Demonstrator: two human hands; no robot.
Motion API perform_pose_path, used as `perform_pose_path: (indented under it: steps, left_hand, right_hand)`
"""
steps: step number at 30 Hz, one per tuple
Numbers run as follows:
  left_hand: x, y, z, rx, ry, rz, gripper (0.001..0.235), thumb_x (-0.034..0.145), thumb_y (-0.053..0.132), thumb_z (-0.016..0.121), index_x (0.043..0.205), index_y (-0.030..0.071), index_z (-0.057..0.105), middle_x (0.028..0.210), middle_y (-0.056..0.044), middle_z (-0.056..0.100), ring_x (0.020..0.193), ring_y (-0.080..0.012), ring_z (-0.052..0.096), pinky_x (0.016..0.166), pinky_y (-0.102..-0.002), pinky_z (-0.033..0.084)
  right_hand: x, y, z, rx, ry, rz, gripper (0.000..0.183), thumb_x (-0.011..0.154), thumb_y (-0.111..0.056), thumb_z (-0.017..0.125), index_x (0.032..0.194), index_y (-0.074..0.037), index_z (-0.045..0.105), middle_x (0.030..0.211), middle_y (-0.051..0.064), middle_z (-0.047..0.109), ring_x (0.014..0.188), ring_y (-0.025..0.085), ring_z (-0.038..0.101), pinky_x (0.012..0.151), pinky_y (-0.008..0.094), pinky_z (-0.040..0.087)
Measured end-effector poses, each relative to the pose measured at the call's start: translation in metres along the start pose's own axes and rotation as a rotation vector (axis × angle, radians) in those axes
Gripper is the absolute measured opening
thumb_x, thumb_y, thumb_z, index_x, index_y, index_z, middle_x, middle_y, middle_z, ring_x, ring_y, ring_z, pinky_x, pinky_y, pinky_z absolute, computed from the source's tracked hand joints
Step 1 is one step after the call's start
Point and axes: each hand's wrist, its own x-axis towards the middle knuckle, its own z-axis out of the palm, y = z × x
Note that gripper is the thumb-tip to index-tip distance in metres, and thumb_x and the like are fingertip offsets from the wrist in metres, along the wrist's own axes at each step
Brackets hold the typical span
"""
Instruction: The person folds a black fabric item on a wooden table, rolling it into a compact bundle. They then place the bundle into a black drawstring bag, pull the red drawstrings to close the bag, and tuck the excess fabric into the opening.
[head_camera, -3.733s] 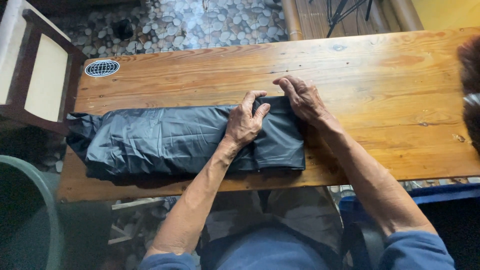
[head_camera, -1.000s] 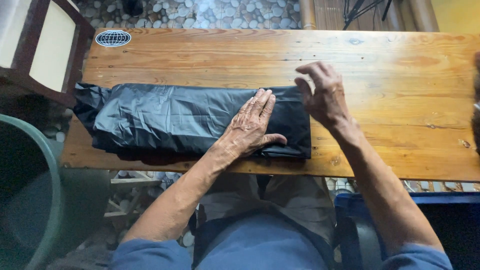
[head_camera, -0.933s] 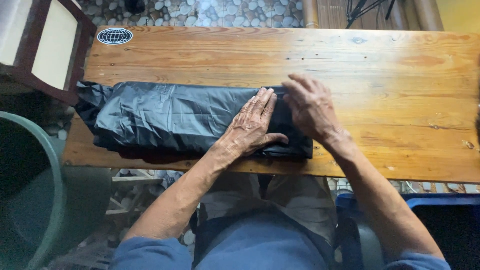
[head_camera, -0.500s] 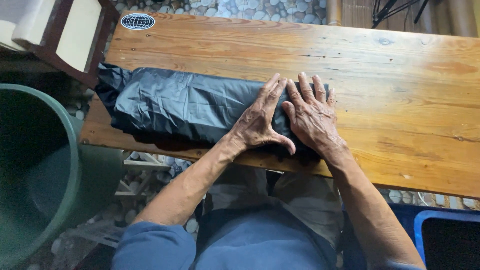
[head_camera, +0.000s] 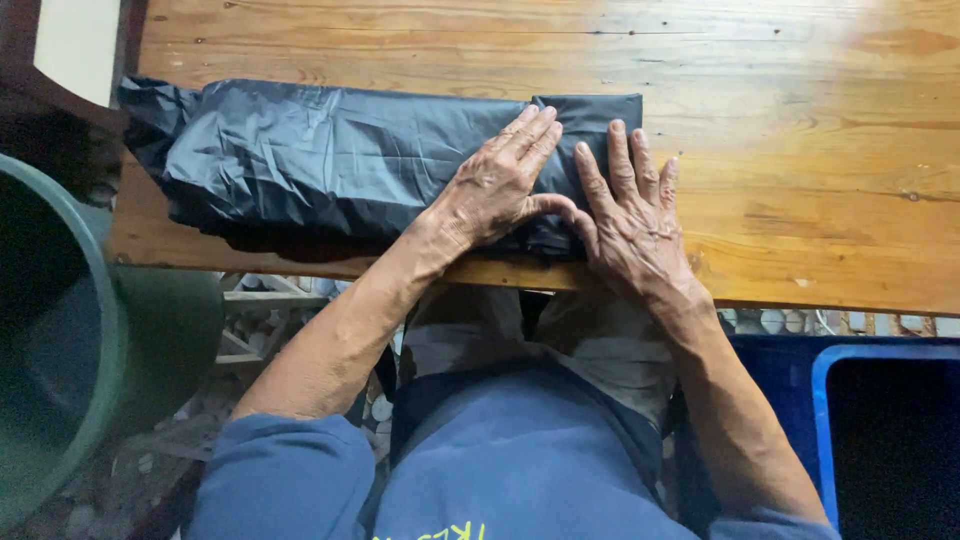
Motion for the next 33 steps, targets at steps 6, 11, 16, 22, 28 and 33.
perform_pose_path:
  steps: [6, 11, 16, 22, 28, 33]
  left_hand:
    - [0.002, -0.001, -0.024, -0.006, -0.146, 0.052, 0.129, 0.064, 0.094, 0.069, 0.150, 0.000, 0.047, 0.153, -0.022, 0.048, 0.145, -0.0382, 0.044, 0.114, -0.047, 0.047]
    - [-0.004, -0.002, -0.027, -0.071, -0.132, 0.070, 0.140, 0.054, 0.093, 0.070, 0.153, -0.002, 0.041, 0.157, -0.023, 0.043, 0.148, -0.0393, 0.040, 0.117, -0.047, 0.044]
    - [-0.004, -0.004, -0.025, -0.079, -0.118, 0.064, 0.141, 0.048, 0.088, 0.077, 0.153, 0.000, 0.041, 0.158, -0.021, 0.042, 0.148, -0.0373, 0.040, 0.117, -0.046, 0.043]
    - [-0.003, 0.000, -0.025, -0.130, -0.058, 0.017, 0.143, 0.041, 0.088, 0.079, 0.149, -0.001, 0.046, 0.155, -0.020, 0.047, 0.145, -0.0371, 0.043, 0.117, -0.046, 0.043]
    - [-0.002, 0.001, -0.024, -0.140, -0.032, 0.021, 0.143, 0.040, 0.088, 0.078, 0.148, -0.001, 0.048, 0.153, -0.021, 0.048, 0.145, -0.0375, 0.044, 0.118, -0.045, 0.042]
    - [-0.005, 0.000, -0.025, -0.210, 0.000, 0.009, 0.143, 0.039, 0.088, 0.078, 0.145, -0.004, 0.051, 0.151, -0.022, 0.050, 0.144, -0.0398, 0.044, 0.120, -0.046, 0.040]
  right_hand:
    - [-0.029, 0.012, -0.003, 0.018, -0.080, -0.009, 0.073, 0.102, -0.049, 0.048, 0.165, -0.018, 0.027, 0.171, 0.022, 0.014, 0.153, 0.049, 0.020, 0.115, 0.077, 0.014]
    - [-0.005, -0.004, -0.012, 0.124, 0.030, 0.035, 0.059, 0.101, -0.043, 0.059, 0.152, -0.014, 0.051, 0.165, 0.021, 0.032, 0.152, 0.046, 0.026, 0.111, 0.078, 0.024]
    - [0.027, -0.023, 0.019, 0.013, 0.143, 0.137, 0.063, 0.104, -0.040, 0.056, 0.153, -0.003, 0.046, 0.162, 0.030, 0.029, 0.151, 0.046, 0.028, 0.114, 0.072, 0.028]
    - [0.056, 0.032, 0.005, 0.307, 0.387, 0.155, 0.043, 0.113, -0.026, 0.048, 0.142, 0.004, 0.055, 0.137, 0.034, 0.058, 0.122, 0.052, 0.058, 0.101, 0.061, 0.047]
    - [0.092, 0.089, 0.008, 0.699, 0.212, 0.406, 0.018, 0.093, -0.031, 0.081, 0.110, -0.037, 0.078, 0.095, -0.005, 0.075, 0.082, 0.013, 0.075, 0.071, 0.031, 0.059]
    - [0.094, 0.084, 0.032, 0.520, 0.325, 0.263, 0.015, 0.088, -0.025, 0.087, 0.100, -0.032, 0.082, 0.080, -0.001, 0.060, 0.074, 0.018, 0.065, 0.073, 0.033, 0.054]
